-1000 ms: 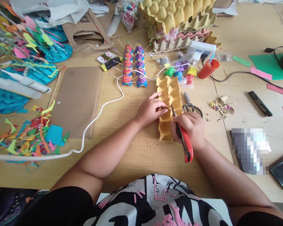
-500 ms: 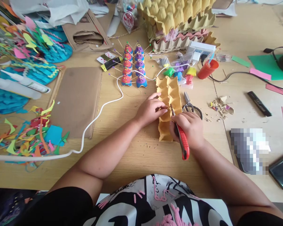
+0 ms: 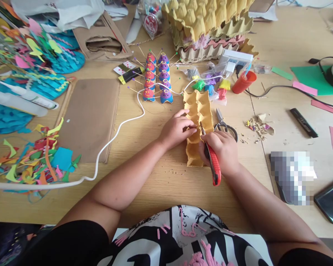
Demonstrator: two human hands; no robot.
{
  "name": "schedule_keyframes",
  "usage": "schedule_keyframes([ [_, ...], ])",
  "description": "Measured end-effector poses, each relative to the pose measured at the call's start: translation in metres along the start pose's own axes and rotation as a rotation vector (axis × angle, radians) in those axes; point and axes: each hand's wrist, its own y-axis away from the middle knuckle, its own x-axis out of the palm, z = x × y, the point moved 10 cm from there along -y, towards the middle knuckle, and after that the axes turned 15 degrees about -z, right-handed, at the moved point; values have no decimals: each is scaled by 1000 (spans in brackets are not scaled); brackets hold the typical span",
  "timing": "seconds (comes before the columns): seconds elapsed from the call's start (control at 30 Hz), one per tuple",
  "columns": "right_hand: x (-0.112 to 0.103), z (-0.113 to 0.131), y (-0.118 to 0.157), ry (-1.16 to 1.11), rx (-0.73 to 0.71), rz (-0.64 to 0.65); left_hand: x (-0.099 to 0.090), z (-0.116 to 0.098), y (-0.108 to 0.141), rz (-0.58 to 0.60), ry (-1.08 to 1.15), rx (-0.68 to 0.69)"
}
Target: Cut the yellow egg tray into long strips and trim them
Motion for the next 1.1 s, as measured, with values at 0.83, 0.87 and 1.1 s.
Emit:
schedule_keyframes([
  [0.83,1,-4,1,-13,30,-10,0,0,-1,2,11,2],
  [0.87,2,-5,2,-13,38,-3,0,0,-1,3,9,2],
  [1.1,5,-17,8,-106,126,3,1,1,0,18,-4,-21],
])
